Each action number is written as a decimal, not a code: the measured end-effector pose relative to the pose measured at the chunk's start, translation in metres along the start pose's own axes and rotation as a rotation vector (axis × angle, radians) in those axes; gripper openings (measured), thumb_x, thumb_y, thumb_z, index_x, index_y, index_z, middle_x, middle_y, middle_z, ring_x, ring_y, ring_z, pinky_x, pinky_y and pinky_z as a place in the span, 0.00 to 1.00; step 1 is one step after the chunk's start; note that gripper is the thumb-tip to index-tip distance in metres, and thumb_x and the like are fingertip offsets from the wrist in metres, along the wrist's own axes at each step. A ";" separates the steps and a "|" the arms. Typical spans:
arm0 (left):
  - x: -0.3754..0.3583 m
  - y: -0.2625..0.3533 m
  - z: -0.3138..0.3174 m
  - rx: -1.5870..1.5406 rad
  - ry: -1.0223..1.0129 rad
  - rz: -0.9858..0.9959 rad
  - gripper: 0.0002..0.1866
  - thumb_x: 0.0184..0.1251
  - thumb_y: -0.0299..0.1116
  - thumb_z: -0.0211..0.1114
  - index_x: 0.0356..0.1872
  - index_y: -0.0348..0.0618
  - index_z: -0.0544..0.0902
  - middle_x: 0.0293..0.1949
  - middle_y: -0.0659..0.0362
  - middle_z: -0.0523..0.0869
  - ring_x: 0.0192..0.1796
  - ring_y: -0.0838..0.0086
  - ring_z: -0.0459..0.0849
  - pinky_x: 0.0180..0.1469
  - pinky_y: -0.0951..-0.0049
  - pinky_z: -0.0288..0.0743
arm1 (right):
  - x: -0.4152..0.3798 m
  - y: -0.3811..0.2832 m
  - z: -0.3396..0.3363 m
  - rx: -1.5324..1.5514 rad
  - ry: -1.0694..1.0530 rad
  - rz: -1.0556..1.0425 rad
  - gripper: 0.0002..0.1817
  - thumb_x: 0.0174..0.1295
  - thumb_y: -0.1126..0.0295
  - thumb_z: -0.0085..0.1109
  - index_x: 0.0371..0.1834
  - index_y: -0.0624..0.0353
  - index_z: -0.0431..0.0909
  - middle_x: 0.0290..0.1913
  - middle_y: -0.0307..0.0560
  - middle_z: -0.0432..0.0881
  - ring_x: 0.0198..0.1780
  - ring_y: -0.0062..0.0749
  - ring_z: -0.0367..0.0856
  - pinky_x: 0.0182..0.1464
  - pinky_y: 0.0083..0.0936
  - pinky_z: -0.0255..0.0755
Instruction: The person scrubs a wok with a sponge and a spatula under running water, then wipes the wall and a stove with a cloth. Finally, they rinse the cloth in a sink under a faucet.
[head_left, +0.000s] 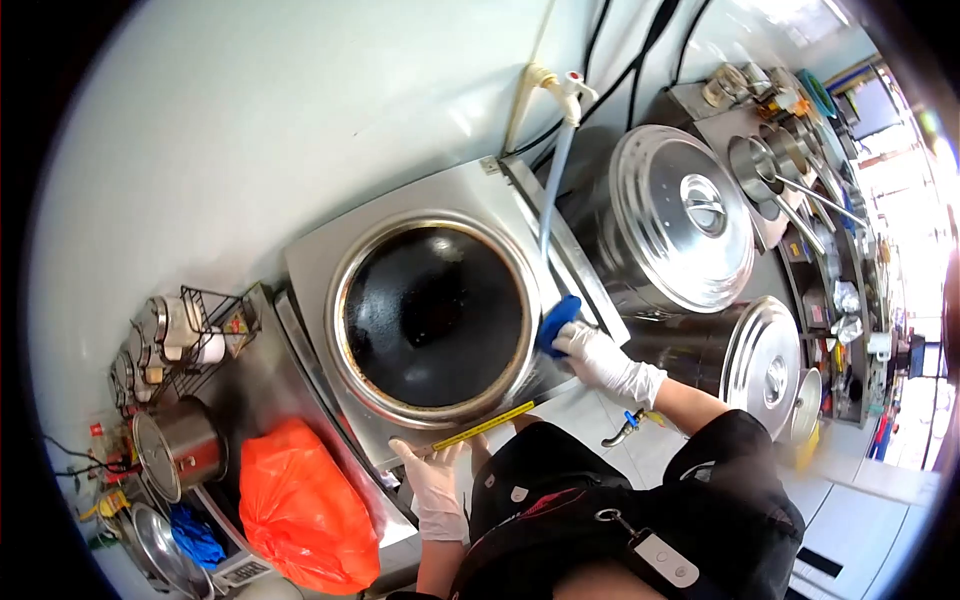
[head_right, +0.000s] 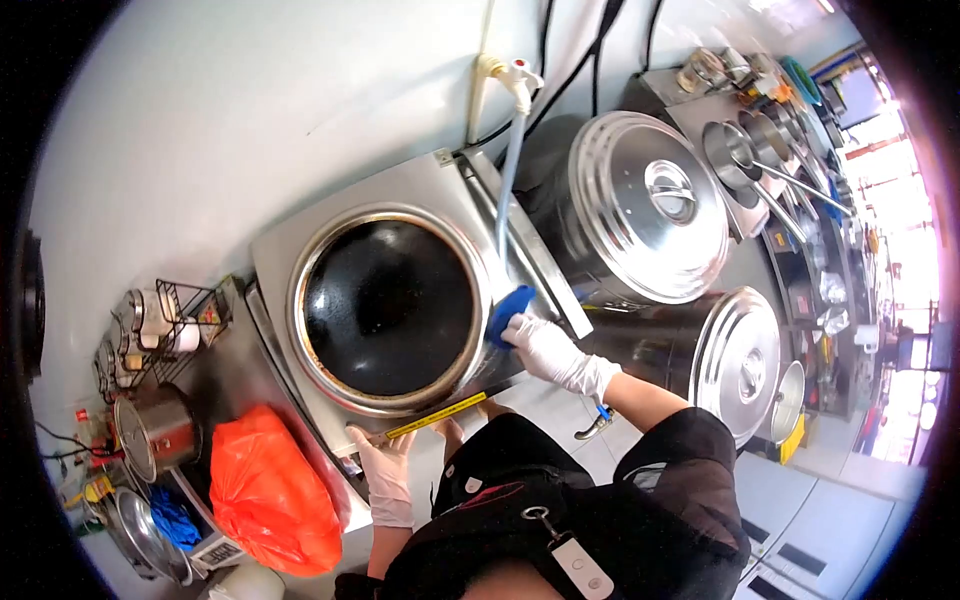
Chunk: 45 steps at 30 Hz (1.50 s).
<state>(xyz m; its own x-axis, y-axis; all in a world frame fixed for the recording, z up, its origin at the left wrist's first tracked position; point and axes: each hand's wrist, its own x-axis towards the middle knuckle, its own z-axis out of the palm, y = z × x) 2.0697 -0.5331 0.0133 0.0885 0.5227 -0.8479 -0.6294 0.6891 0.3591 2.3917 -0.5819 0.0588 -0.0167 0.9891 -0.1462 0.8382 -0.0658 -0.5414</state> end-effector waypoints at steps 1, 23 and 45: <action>0.000 0.000 -0.001 -0.003 -0.038 0.002 0.40 0.62 0.65 0.51 0.59 0.34 0.64 0.58 0.45 0.68 0.61 0.53 0.68 0.59 0.47 0.70 | -0.008 -0.001 -0.001 0.107 -0.025 0.075 0.16 0.46 0.77 0.60 0.42 0.63 0.78 0.41 0.55 0.76 0.45 0.51 0.76 0.48 0.38 0.71; 0.005 -0.004 -0.002 0.037 0.046 0.011 0.39 0.62 0.65 0.50 0.64 0.43 0.62 0.58 0.49 0.68 0.63 0.56 0.66 0.61 0.47 0.69 | 0.040 0.030 0.024 -0.146 0.537 -0.022 0.15 0.53 0.79 0.55 0.45 0.63 0.75 0.50 0.58 0.75 0.48 0.54 0.73 0.53 0.41 0.67; 0.010 0.000 -0.017 0.047 0.116 -0.109 0.59 0.47 0.66 0.65 0.68 0.34 0.46 0.68 0.43 0.53 0.71 0.55 0.53 0.71 0.58 0.54 | -0.054 -0.090 0.094 0.249 0.533 0.345 0.13 0.49 0.76 0.56 0.40 0.64 0.75 0.43 0.59 0.76 0.46 0.55 0.75 0.49 0.38 0.72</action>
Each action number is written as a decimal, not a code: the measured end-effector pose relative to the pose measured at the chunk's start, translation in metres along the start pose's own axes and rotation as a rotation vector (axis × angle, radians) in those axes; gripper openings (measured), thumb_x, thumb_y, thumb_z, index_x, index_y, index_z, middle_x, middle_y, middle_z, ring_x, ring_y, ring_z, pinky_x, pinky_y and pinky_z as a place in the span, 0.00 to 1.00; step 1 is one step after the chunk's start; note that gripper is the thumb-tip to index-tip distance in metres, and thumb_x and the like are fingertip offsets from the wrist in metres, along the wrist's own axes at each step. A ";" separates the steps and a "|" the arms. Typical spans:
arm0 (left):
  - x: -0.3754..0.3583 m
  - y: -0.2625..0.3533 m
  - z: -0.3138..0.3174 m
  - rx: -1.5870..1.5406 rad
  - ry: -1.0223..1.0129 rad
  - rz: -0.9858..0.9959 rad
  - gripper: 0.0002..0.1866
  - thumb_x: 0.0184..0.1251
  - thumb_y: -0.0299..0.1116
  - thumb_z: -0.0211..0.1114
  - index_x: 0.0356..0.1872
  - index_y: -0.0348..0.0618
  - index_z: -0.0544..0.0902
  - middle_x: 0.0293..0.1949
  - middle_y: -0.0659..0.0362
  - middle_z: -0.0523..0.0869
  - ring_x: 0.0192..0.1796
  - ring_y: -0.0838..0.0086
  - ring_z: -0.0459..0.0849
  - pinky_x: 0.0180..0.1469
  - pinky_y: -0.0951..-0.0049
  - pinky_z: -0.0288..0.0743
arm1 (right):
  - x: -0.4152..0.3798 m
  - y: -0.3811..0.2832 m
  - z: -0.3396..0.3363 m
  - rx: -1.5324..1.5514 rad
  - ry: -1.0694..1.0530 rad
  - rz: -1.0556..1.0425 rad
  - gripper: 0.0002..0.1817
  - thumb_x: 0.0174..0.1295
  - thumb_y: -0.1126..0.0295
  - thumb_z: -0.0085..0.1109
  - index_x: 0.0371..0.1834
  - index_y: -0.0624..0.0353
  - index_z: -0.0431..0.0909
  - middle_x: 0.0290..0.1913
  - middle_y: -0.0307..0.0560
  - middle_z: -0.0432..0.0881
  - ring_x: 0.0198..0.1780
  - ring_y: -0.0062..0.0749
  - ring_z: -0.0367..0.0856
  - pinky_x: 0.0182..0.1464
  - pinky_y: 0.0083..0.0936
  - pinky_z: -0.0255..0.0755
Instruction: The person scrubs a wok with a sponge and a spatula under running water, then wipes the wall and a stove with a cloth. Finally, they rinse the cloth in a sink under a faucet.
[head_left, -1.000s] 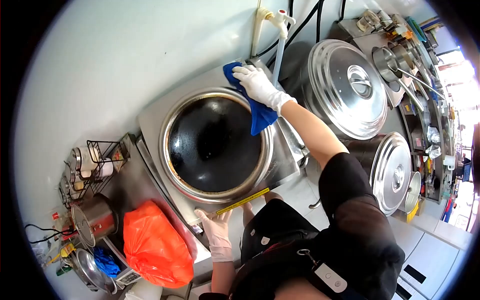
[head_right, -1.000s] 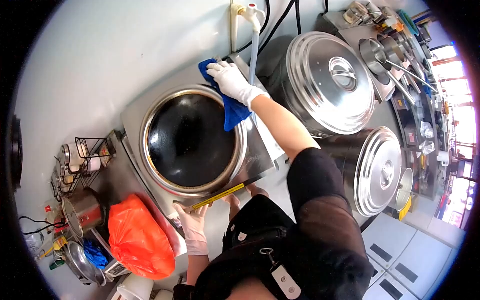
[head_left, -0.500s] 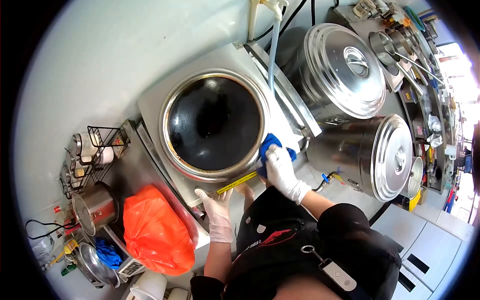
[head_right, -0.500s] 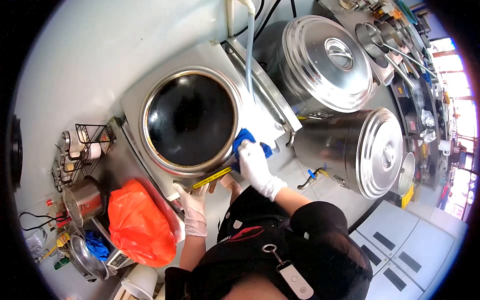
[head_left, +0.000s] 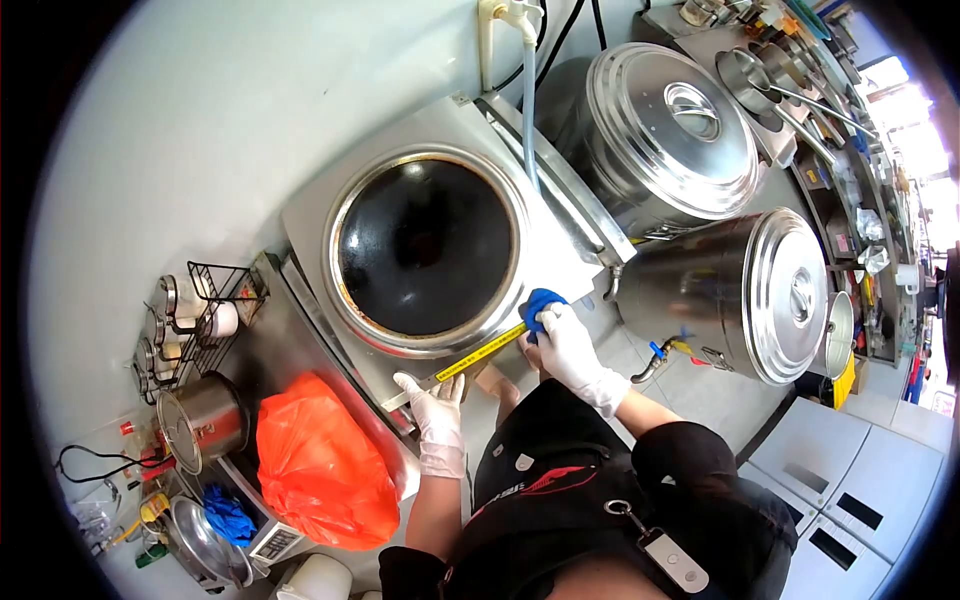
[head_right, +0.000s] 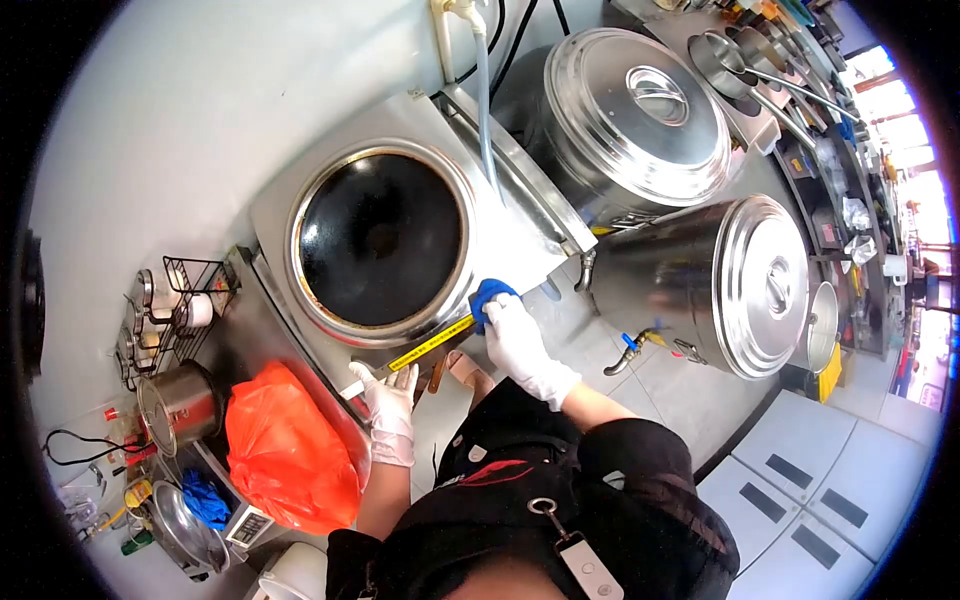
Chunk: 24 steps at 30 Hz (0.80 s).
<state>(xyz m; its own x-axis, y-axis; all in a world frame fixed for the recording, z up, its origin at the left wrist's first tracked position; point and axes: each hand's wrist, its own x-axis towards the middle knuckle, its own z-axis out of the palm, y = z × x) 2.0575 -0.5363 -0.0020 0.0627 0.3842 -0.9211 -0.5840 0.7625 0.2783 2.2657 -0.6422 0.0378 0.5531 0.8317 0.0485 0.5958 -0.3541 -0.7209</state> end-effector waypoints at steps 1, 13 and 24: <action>0.002 0.001 -0.001 0.015 -0.005 0.017 0.58 0.47 0.66 0.65 0.68 0.37 0.46 0.68 0.43 0.53 0.71 0.55 0.53 0.71 0.59 0.54 | -0.003 0.001 -0.008 0.111 -0.030 0.033 0.13 0.48 0.73 0.60 0.38 0.64 0.76 0.41 0.58 0.78 0.46 0.53 0.77 0.49 0.35 0.72; 0.021 0.005 -0.022 0.037 -0.083 -0.032 0.54 0.51 0.68 0.61 0.72 0.56 0.43 0.71 0.43 0.45 0.72 0.54 0.49 0.71 0.59 0.52 | 0.102 0.038 -0.047 -0.263 -0.255 -0.342 0.17 0.48 0.69 0.64 0.41 0.64 0.76 0.55 0.55 0.73 0.53 0.51 0.72 0.56 0.35 0.67; 0.006 0.004 -0.011 0.286 -0.065 0.093 0.44 0.61 0.66 0.52 0.67 0.40 0.57 0.65 0.50 0.63 0.68 0.62 0.60 0.67 0.65 0.55 | -0.013 -0.054 0.101 -0.312 -0.162 -0.231 0.06 0.54 0.68 0.54 0.27 0.58 0.71 0.30 0.48 0.73 0.35 0.42 0.74 0.34 0.37 0.70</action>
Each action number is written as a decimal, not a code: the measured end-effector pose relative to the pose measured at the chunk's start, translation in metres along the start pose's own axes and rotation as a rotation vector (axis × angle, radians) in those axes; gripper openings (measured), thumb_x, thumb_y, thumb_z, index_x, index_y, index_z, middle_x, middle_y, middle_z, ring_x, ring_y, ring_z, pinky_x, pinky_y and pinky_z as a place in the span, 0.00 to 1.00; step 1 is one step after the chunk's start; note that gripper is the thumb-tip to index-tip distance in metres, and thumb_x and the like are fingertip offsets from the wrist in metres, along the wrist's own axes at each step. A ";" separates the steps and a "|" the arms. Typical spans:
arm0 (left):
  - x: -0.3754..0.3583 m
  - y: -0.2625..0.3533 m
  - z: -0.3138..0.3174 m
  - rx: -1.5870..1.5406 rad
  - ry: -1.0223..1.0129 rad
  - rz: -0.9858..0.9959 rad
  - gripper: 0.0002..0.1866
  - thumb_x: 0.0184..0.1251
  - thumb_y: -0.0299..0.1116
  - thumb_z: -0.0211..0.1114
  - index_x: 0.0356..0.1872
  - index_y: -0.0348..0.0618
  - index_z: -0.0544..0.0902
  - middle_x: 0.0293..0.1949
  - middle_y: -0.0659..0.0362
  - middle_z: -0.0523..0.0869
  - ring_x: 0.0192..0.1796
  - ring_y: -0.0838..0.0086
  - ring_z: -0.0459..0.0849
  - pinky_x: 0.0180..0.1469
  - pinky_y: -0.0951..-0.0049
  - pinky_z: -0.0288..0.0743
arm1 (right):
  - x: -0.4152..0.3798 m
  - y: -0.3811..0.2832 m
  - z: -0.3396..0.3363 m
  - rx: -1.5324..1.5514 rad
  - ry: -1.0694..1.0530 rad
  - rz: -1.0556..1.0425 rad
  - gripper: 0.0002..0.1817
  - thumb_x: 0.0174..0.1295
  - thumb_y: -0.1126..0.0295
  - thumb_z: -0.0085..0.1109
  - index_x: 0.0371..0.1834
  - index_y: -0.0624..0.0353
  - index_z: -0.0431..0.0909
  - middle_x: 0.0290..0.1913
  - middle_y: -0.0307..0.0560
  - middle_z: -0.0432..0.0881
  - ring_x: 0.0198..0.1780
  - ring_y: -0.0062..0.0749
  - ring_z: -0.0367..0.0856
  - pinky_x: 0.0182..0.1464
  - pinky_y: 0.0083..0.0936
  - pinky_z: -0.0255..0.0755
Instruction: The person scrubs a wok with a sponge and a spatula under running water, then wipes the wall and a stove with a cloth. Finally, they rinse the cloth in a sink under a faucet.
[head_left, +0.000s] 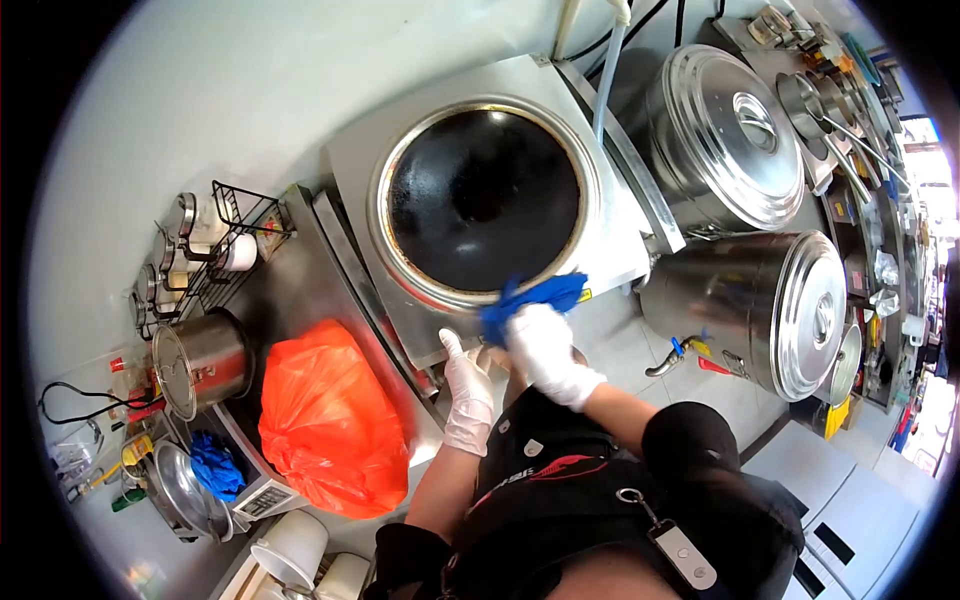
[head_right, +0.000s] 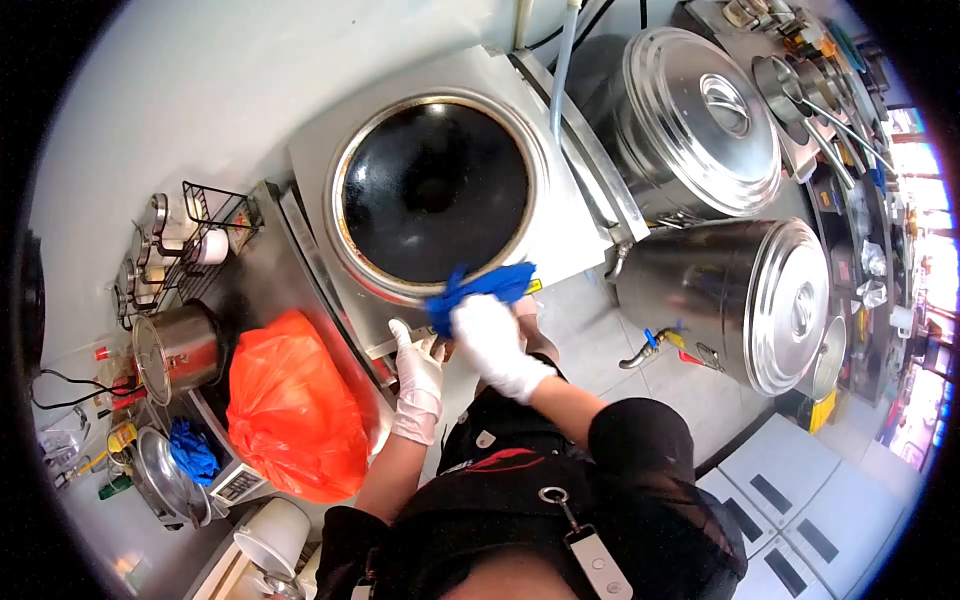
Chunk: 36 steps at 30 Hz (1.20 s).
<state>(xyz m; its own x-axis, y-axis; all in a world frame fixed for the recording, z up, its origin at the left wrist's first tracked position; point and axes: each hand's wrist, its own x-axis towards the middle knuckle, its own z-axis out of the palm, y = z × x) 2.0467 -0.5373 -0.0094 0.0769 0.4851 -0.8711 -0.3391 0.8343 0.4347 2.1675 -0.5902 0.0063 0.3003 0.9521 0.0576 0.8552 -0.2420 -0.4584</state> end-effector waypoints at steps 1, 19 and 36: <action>-0.002 -0.001 -0.002 0.001 -0.039 0.000 0.41 0.63 0.64 0.51 0.66 0.40 0.61 0.64 0.52 0.66 0.66 0.65 0.63 0.67 0.68 0.56 | 0.001 -0.016 0.017 0.137 0.013 -0.093 0.05 0.54 0.69 0.53 0.27 0.57 0.72 0.30 0.47 0.73 0.35 0.40 0.74 0.34 0.36 0.71; 0.000 0.032 -0.055 0.083 0.186 0.270 0.28 0.64 0.52 0.61 0.51 0.35 0.71 0.45 0.54 0.74 0.47 0.65 0.76 0.51 0.65 0.71 | 0.020 0.079 -0.062 -0.216 0.270 0.190 0.15 0.57 0.77 0.54 0.49 0.63 0.75 0.44 0.58 0.77 0.46 0.51 0.75 0.50 0.35 0.70; 0.020 0.045 -0.078 0.321 0.126 0.306 0.21 0.62 0.45 0.65 0.39 0.33 0.75 0.37 0.57 0.78 0.37 0.74 0.76 0.41 0.74 0.74 | 0.004 0.038 -0.047 -0.122 0.075 0.016 0.14 0.43 0.79 0.58 0.38 0.63 0.76 0.40 0.52 0.77 0.42 0.47 0.77 0.43 0.35 0.73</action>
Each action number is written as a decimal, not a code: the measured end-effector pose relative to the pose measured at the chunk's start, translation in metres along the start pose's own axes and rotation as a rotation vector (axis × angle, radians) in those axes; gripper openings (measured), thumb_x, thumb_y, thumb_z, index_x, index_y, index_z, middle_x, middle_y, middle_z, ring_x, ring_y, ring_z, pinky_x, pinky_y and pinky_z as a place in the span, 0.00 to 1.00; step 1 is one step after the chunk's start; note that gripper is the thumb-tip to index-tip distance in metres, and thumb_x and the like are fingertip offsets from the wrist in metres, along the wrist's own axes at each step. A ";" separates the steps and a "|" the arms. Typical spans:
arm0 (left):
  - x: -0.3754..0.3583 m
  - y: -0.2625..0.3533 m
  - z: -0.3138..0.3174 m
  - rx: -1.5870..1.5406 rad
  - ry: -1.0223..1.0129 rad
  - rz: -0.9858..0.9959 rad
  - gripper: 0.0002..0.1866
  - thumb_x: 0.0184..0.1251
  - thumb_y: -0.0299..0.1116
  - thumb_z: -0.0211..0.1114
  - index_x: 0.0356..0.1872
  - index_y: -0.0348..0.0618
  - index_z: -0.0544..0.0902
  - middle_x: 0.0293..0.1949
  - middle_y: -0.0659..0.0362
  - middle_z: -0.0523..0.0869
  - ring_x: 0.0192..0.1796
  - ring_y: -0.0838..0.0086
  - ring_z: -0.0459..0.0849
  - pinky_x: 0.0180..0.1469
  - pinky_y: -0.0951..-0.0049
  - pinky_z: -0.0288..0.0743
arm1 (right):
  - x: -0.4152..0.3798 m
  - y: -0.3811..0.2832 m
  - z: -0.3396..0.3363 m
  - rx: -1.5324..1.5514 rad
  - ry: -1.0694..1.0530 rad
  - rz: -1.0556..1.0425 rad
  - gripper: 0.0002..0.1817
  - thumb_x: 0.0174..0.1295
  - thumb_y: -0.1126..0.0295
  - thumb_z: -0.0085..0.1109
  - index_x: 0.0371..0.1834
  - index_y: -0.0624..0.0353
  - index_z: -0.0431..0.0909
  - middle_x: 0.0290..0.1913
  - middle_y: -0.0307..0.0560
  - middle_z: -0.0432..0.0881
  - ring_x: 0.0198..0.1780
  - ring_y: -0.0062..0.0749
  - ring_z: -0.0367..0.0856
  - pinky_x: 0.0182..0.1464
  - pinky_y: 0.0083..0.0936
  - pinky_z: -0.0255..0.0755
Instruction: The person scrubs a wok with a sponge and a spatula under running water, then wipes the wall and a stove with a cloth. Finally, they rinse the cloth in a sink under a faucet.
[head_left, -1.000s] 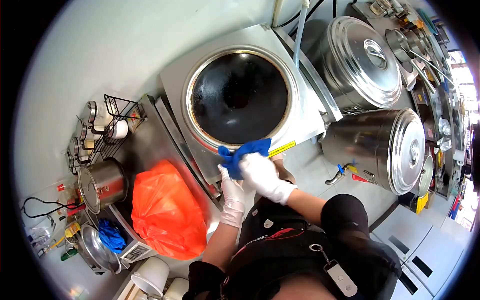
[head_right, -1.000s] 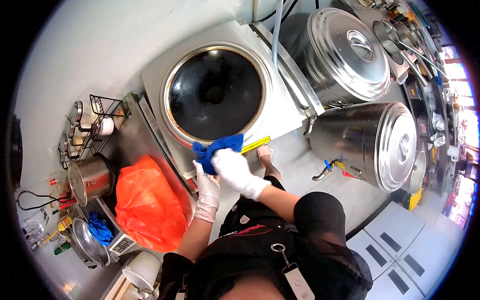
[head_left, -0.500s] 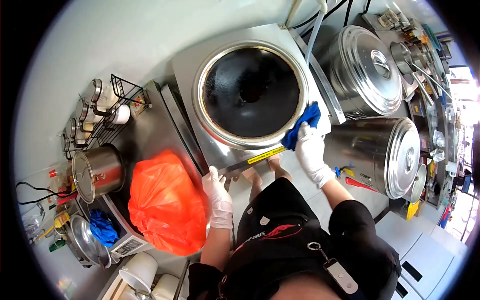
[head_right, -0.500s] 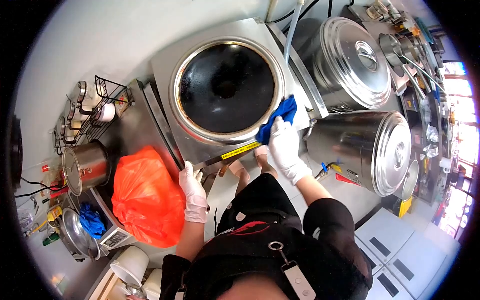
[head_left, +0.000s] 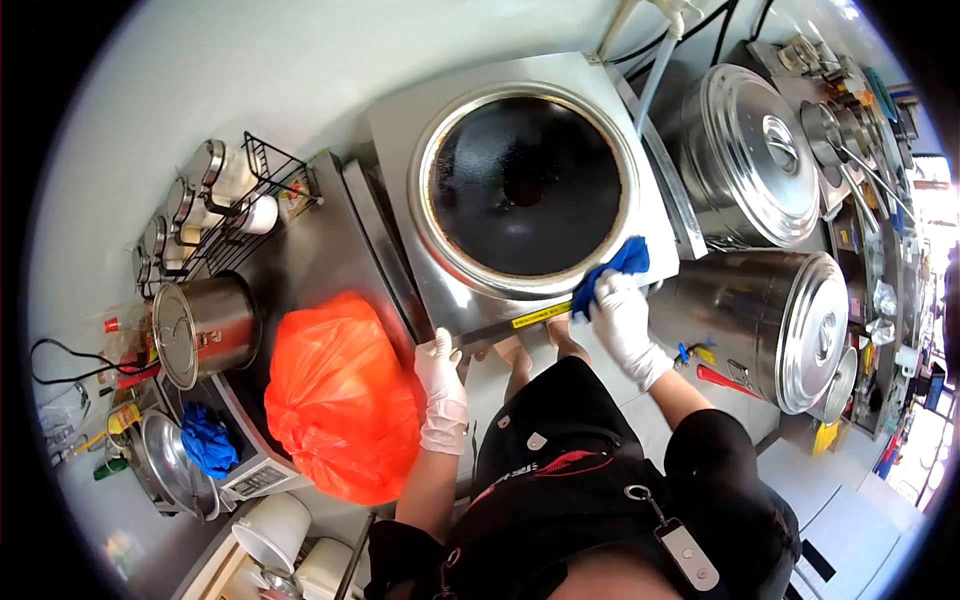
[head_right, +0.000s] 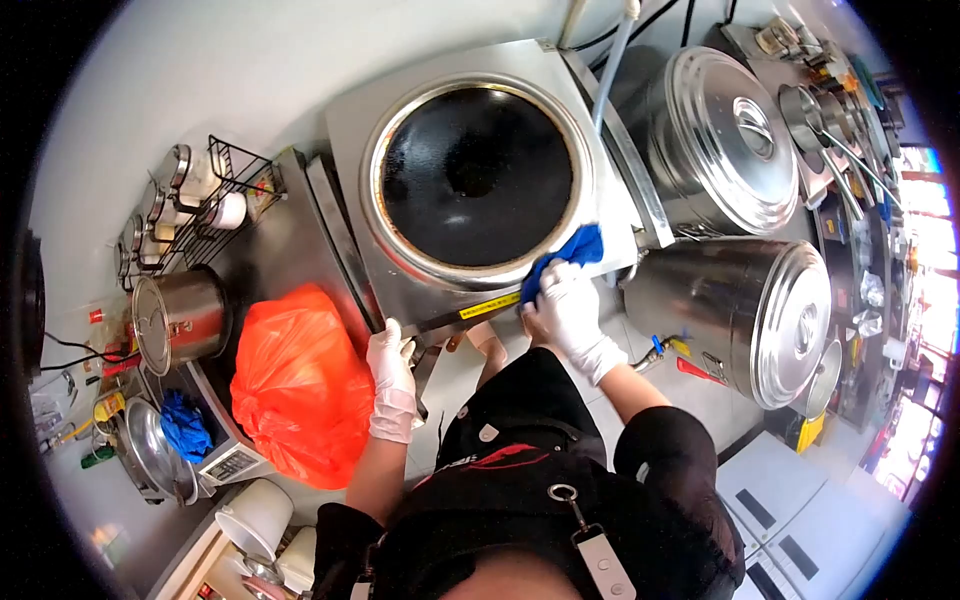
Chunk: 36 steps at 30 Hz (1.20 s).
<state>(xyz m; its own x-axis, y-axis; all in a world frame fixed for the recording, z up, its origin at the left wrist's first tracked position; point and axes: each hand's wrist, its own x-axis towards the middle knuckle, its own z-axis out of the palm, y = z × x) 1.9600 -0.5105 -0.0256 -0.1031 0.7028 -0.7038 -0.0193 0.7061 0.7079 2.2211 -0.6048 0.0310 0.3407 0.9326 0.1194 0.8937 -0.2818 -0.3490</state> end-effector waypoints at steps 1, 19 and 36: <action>0.001 -0.001 -0.001 0.008 -0.007 0.005 0.21 0.62 0.44 0.65 0.39 0.32 0.74 0.38 0.56 0.78 0.38 0.74 0.76 0.42 0.73 0.75 | -0.003 -0.015 0.009 0.044 0.002 -0.032 0.13 0.43 0.79 0.58 0.35 0.63 0.75 0.39 0.52 0.76 0.40 0.47 0.76 0.42 0.35 0.73; -0.005 0.002 0.002 -0.053 -0.031 -0.015 0.18 0.66 0.44 0.61 0.42 0.37 0.75 0.39 0.60 0.78 0.41 0.73 0.77 0.47 0.70 0.72 | 0.002 -0.076 0.031 0.089 -0.101 -0.381 0.18 0.48 0.70 0.54 0.45 0.59 0.77 0.54 0.46 0.76 0.54 0.41 0.70 0.54 0.37 0.65; -0.004 -0.008 0.014 -0.147 0.121 0.113 0.15 0.58 0.35 0.70 0.29 0.35 0.74 0.27 0.59 0.79 0.28 0.76 0.76 0.33 0.75 0.74 | 0.285 -0.174 0.119 0.030 0.037 -0.555 0.06 0.50 0.71 0.56 0.27 0.63 0.75 0.32 0.56 0.78 0.39 0.50 0.78 0.42 0.42 0.73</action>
<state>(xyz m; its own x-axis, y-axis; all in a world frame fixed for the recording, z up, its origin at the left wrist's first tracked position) 1.9741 -0.5181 -0.0295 -0.2310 0.7552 -0.6134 -0.1443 0.5969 0.7892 2.1282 -0.2635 0.0149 -0.1682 0.9307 0.3249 0.9336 0.2562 -0.2503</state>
